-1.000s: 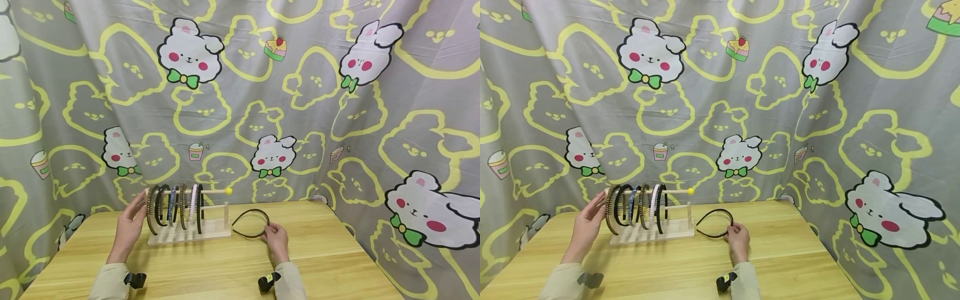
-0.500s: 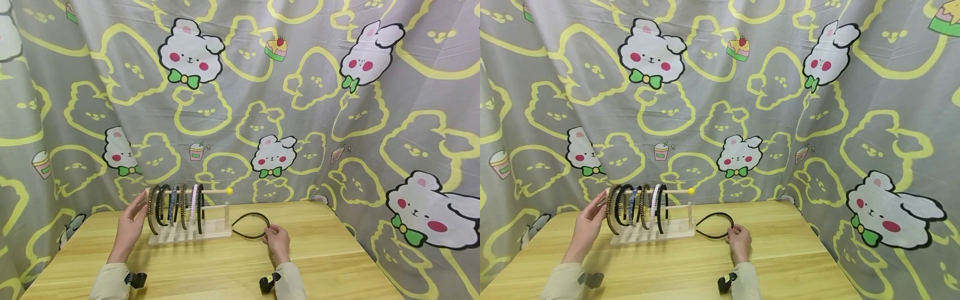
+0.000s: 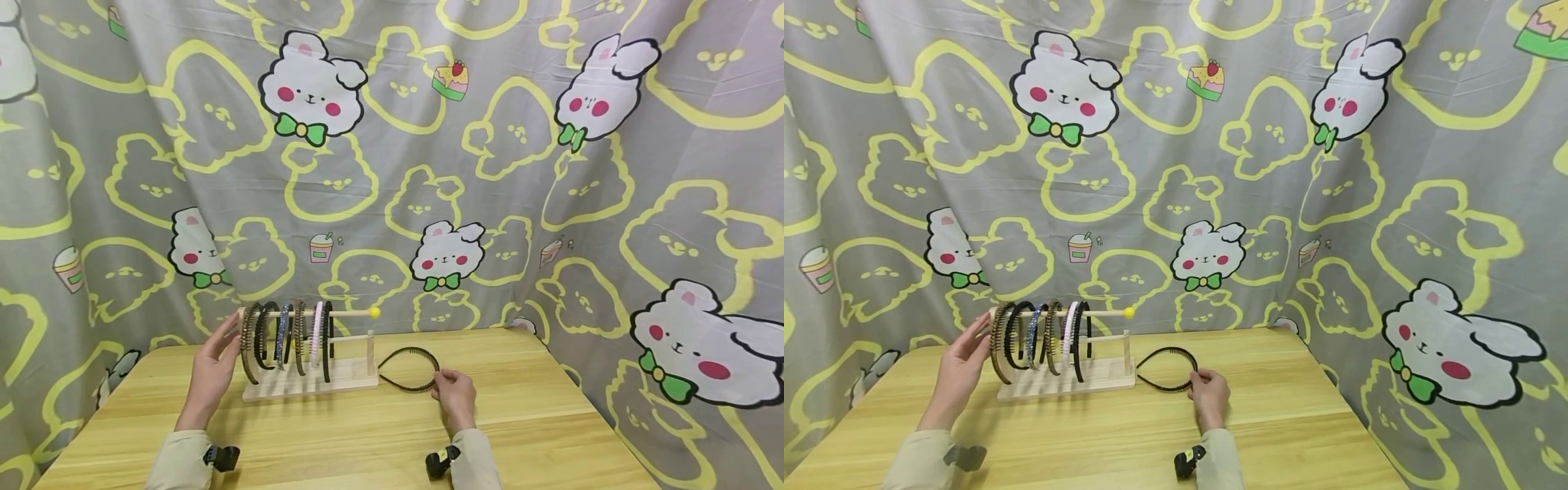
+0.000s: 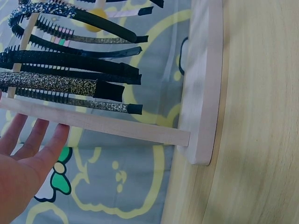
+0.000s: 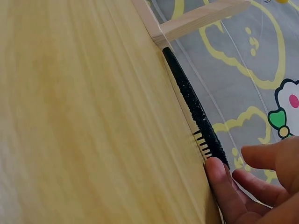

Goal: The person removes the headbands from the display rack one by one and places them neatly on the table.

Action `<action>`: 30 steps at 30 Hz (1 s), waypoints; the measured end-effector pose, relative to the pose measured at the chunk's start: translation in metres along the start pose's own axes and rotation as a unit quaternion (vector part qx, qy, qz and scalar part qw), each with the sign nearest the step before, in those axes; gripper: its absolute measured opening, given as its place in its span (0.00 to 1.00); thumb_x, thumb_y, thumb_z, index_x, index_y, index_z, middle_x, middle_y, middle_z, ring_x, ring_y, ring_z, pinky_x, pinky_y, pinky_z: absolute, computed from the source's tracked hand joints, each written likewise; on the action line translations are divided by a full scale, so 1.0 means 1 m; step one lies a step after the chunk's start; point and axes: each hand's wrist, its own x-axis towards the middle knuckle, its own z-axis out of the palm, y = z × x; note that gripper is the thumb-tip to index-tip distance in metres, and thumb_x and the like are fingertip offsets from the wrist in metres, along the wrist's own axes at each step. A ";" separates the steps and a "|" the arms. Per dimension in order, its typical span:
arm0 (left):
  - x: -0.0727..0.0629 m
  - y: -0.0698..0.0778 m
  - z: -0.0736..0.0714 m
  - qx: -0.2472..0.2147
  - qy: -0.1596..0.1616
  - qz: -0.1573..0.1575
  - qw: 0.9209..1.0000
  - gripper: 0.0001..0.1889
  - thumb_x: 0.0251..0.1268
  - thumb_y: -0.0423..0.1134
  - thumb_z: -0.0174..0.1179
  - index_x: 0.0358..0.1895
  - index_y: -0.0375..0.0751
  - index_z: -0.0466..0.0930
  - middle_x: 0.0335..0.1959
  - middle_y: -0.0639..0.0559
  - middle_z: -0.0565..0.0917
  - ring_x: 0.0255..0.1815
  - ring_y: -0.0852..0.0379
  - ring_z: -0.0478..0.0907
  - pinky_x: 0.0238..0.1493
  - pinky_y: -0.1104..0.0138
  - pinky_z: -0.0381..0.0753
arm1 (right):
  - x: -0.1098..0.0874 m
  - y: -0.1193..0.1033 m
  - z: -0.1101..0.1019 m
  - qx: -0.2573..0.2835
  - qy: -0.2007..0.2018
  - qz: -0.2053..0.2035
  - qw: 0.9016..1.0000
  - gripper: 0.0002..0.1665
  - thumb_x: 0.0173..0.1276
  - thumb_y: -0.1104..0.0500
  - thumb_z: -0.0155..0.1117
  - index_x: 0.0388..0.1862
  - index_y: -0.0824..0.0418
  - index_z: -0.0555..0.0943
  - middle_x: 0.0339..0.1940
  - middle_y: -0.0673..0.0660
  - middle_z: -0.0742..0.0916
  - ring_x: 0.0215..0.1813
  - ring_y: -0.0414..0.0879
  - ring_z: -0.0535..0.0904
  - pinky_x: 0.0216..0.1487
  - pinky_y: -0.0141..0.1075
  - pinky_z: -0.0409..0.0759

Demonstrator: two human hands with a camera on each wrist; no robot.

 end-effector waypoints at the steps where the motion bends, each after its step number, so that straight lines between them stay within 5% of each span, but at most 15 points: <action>1: 0.000 0.000 0.000 0.001 -0.001 0.001 1.000 0.27 0.84 0.46 0.47 0.81 0.57 0.59 0.79 0.43 0.64 0.70 0.65 0.66 0.55 0.89 0.68 | 0.000 0.000 0.000 -0.005 0.003 0.001 1.000 0.19 0.76 0.63 0.62 0.59 0.75 0.80 0.48 0.69 0.86 0.35 0.48 0.87 0.36 0.36 0.89; 8: -0.002 0.000 0.001 0.010 -0.004 0.003 1.000 0.27 0.84 0.47 0.47 0.81 0.57 0.59 0.79 0.43 0.64 0.71 0.61 0.67 0.55 0.90 0.67 | -0.005 -0.018 0.002 -0.032 0.008 -0.045 0.998 0.19 0.77 0.58 0.61 0.57 0.71 0.83 0.50 0.69 0.86 0.31 0.52 0.85 0.31 0.39 0.88; 15: -0.003 -0.003 -0.002 0.016 -0.004 0.002 1.000 0.27 0.84 0.49 0.47 0.81 0.59 0.59 0.80 0.46 0.63 0.66 0.75 0.65 0.54 0.90 0.67 | -0.023 -0.058 0.011 -0.012 0.000 -0.103 0.995 0.18 0.77 0.57 0.62 0.58 0.69 0.83 0.49 0.67 0.88 0.38 0.50 0.87 0.38 0.46 0.90; 22: -0.004 -0.002 -0.004 0.020 -0.006 0.001 1.000 0.27 0.84 0.50 0.47 0.81 0.60 0.59 0.80 0.45 0.63 0.69 0.67 0.67 0.54 0.89 0.67 | -0.034 -0.085 0.025 0.014 -0.034 -0.157 0.987 0.20 0.76 0.56 0.65 0.60 0.67 0.82 0.49 0.65 0.89 0.45 0.52 0.88 0.39 0.41 0.90; 30: -0.002 0.001 -0.001 0.000 -0.007 0.006 1.000 0.27 0.84 0.49 0.47 0.81 0.59 0.58 0.80 0.46 0.63 0.66 0.74 0.66 0.56 0.89 0.68 | -0.049 -0.122 0.048 0.011 -0.076 -0.209 0.975 0.18 0.74 0.56 0.67 0.57 0.65 0.82 0.48 0.62 0.89 0.48 0.53 0.87 0.39 0.36 0.89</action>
